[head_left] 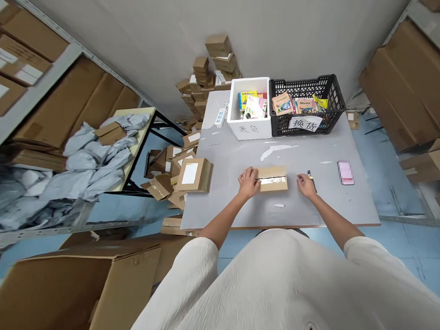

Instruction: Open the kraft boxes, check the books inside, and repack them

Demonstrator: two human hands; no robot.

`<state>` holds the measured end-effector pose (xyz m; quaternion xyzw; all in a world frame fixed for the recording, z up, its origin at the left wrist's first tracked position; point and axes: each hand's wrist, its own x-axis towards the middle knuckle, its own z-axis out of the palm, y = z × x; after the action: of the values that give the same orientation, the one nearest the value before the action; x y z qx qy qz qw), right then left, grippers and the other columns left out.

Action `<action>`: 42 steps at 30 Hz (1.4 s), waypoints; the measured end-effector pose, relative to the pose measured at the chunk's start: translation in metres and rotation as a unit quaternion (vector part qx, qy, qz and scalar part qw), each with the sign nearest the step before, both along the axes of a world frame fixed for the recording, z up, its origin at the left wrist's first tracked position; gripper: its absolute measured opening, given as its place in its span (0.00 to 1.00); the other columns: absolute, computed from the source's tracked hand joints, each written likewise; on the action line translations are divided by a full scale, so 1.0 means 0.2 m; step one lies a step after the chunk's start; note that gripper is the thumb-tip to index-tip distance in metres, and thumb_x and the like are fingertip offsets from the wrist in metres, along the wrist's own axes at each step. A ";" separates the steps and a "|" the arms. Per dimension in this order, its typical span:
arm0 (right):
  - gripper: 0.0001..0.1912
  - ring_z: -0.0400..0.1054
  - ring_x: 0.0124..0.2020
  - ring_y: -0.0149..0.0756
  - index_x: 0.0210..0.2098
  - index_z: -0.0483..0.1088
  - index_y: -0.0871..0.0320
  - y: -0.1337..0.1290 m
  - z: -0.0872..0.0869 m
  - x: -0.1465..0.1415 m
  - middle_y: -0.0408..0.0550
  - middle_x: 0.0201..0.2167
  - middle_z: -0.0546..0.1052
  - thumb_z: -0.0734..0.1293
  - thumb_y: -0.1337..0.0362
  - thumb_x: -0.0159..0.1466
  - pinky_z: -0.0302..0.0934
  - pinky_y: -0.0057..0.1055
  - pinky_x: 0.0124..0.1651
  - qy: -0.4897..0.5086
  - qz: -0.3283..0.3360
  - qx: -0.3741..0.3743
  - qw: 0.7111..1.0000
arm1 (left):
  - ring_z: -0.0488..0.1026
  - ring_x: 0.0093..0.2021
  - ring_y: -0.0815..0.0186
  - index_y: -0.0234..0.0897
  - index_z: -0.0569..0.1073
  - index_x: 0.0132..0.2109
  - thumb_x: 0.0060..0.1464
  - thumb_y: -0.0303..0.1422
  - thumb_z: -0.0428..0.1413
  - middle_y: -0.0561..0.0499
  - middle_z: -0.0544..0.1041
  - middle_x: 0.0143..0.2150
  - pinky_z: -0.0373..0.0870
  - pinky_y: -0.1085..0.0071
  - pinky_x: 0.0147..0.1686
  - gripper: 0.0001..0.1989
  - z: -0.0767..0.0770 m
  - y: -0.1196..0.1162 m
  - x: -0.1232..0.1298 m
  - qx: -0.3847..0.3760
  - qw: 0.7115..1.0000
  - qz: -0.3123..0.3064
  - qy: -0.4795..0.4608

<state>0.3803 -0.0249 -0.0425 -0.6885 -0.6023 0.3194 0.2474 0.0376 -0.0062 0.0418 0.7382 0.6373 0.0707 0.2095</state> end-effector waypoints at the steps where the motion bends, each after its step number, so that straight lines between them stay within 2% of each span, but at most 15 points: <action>1: 0.19 0.76 0.47 0.47 0.55 0.76 0.56 0.01 0.04 -0.05 0.58 0.53 0.80 0.60 0.57 0.71 0.70 0.48 0.61 0.022 0.006 0.024 0.999 | 0.52 0.81 0.43 0.43 0.64 0.75 0.67 0.41 0.54 0.37 0.56 0.82 0.50 0.42 0.77 0.32 -0.01 0.00 -0.01 0.001 1.000 0.018 -0.004; 3: 0.21 0.77 0.48 0.47 0.57 0.75 0.55 0.03 0.11 -0.15 0.58 0.55 0.80 0.61 0.55 0.71 0.72 0.48 0.59 0.053 0.005 0.056 0.997 | 0.52 0.80 0.40 0.43 0.61 0.77 0.64 0.44 0.58 0.35 0.54 0.82 0.51 0.40 0.76 0.38 -0.02 0.00 -0.03 -0.010 0.997 0.072 -0.018; 6: 0.22 0.77 0.48 0.47 0.59 0.73 0.54 0.05 0.19 -0.24 0.57 0.54 0.81 0.62 0.54 0.70 0.73 0.49 0.57 0.068 0.008 0.062 0.996 | 0.58 0.77 0.37 0.44 0.54 0.79 0.60 0.46 0.63 0.33 0.57 0.80 0.58 0.40 0.72 0.46 -0.06 0.00 -0.03 -0.032 0.989 0.138 -0.053; 11: 0.24 0.77 0.49 0.47 0.60 0.71 0.53 0.08 0.28 -0.28 0.57 0.54 0.82 0.63 0.51 0.70 0.73 0.48 0.56 0.079 -0.005 0.056 0.995 | 0.61 0.75 0.38 0.46 0.48 0.82 0.56 0.41 0.66 0.35 0.56 0.79 0.60 0.41 0.72 0.54 -0.11 0.01 -0.07 0.009 0.986 0.110 -0.126; 14: 0.25 0.77 0.54 0.48 0.62 0.68 0.53 0.12 0.31 -0.28 0.58 0.58 0.80 0.62 0.49 0.71 0.72 0.49 0.60 0.083 -0.021 0.062 0.994 | 0.65 0.72 0.39 0.49 0.40 0.83 0.56 0.41 0.66 0.35 0.52 0.80 0.62 0.40 0.70 0.58 -0.14 0.01 -0.11 0.035 0.978 0.098 -0.182; 17: 0.27 0.74 0.62 0.49 0.67 0.67 0.52 0.17 0.33 -0.28 0.58 0.66 0.76 0.58 0.48 0.74 0.70 0.50 0.63 0.064 0.009 0.064 0.996 | 0.68 0.70 0.42 0.51 0.38 0.83 0.57 0.43 0.67 0.34 0.51 0.81 0.65 0.41 0.69 0.59 -0.18 -0.01 -0.14 0.043 0.968 0.103 -0.224; 21: 0.32 0.62 0.75 0.54 0.74 0.66 0.50 0.24 0.34 -0.29 0.54 0.78 0.64 0.54 0.48 0.76 0.60 0.57 0.74 -0.052 0.095 0.028 0.994 | 0.68 0.71 0.42 0.49 0.47 0.81 0.56 0.43 0.68 0.34 0.56 0.78 0.66 0.42 0.69 0.54 -0.22 -0.01 -0.15 0.055 0.966 0.091 -0.235; 23: 0.34 0.57 0.78 0.57 0.76 0.65 0.50 0.27 0.34 -0.30 0.51 0.81 0.60 0.53 0.47 0.77 0.55 0.61 0.77 -0.122 0.120 -0.013 0.985 | 0.68 0.71 0.42 0.46 0.55 0.78 0.57 0.42 0.68 0.34 0.59 0.76 0.67 0.43 0.68 0.48 -0.23 0.00 -0.15 0.063 0.968 0.082 -0.228; 27: 0.36 0.57 0.78 0.60 0.78 0.64 0.51 0.33 0.37 -0.33 0.50 0.81 0.58 0.51 0.45 0.78 0.54 0.62 0.76 -0.195 0.138 -0.079 0.968 | 0.66 0.73 0.43 0.42 0.73 0.60 0.61 0.41 0.66 0.36 0.65 0.73 0.68 0.46 0.68 0.24 -0.24 0.01 -0.16 0.060 0.977 0.052 -0.199; 29: 0.37 0.58 0.77 0.61 0.78 0.64 0.50 0.36 0.39 -0.34 0.50 0.81 0.58 0.50 0.43 0.78 0.56 0.62 0.75 -0.212 0.141 -0.094 0.962 | 0.64 0.74 0.43 0.42 0.76 0.51 0.63 0.40 0.64 0.37 0.66 0.72 0.68 0.47 0.69 0.13 -0.23 0.01 -0.17 0.051 0.981 0.039 -0.185; 32: 0.36 0.60 0.76 0.62 0.76 0.67 0.49 0.38 0.43 -0.35 0.48 0.81 0.59 0.48 0.43 0.78 0.58 0.62 0.74 -0.228 0.148 -0.112 0.956 | 0.66 0.72 0.46 0.41 0.76 0.47 0.66 0.37 0.60 0.38 0.69 0.71 0.67 0.48 0.69 0.06 -0.19 0.01 -0.18 0.044 0.982 0.035 -0.182; 34: 0.36 0.61 0.76 0.61 0.74 0.70 0.48 0.40 0.43 -0.35 0.48 0.80 0.61 0.48 0.42 0.78 0.59 0.62 0.74 -0.224 0.154 -0.116 0.955 | 0.68 0.70 0.49 0.41 0.77 0.47 0.70 0.37 0.56 0.39 0.71 0.69 0.66 0.48 0.69 0.07 -0.14 0.01 -0.18 0.040 0.982 0.043 -0.182; 38: 0.33 0.63 0.75 0.59 0.67 0.76 0.48 0.44 0.40 -0.31 0.50 0.76 0.69 0.53 0.41 0.78 0.59 0.59 0.75 -0.181 0.154 -0.102 0.966 | 0.69 0.68 0.51 0.42 0.78 0.42 0.75 0.39 0.48 0.43 0.77 0.63 0.62 0.48 0.70 0.17 -0.03 0.01 -0.15 0.031 0.984 0.053 -0.167; 40: 0.31 0.64 0.74 0.59 0.64 0.78 0.48 0.45 0.37 -0.30 0.52 0.73 0.72 0.58 0.39 0.76 0.59 0.58 0.75 -0.157 0.151 -0.086 0.972 | 0.68 0.69 0.52 0.43 0.79 0.39 0.75 0.39 0.48 0.45 0.79 0.60 0.61 0.48 0.70 0.19 0.01 0.01 -0.15 0.019 0.986 0.038 -0.160; 42: 0.30 0.65 0.73 0.61 0.62 0.79 0.49 0.45 0.36 -0.29 0.53 0.72 0.74 0.62 0.39 0.74 0.60 0.59 0.74 -0.142 0.153 -0.070 0.975 | 0.68 0.69 0.51 0.43 0.80 0.39 0.73 0.38 0.51 0.46 0.80 0.59 0.61 0.47 0.71 0.16 0.04 -0.01 -0.15 -0.002 0.988 0.018 -0.156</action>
<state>0.3224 0.0647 0.0292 -0.6424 -0.7055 0.2935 0.0585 0.0070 -0.0075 0.0489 0.7060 0.6102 0.1873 0.3068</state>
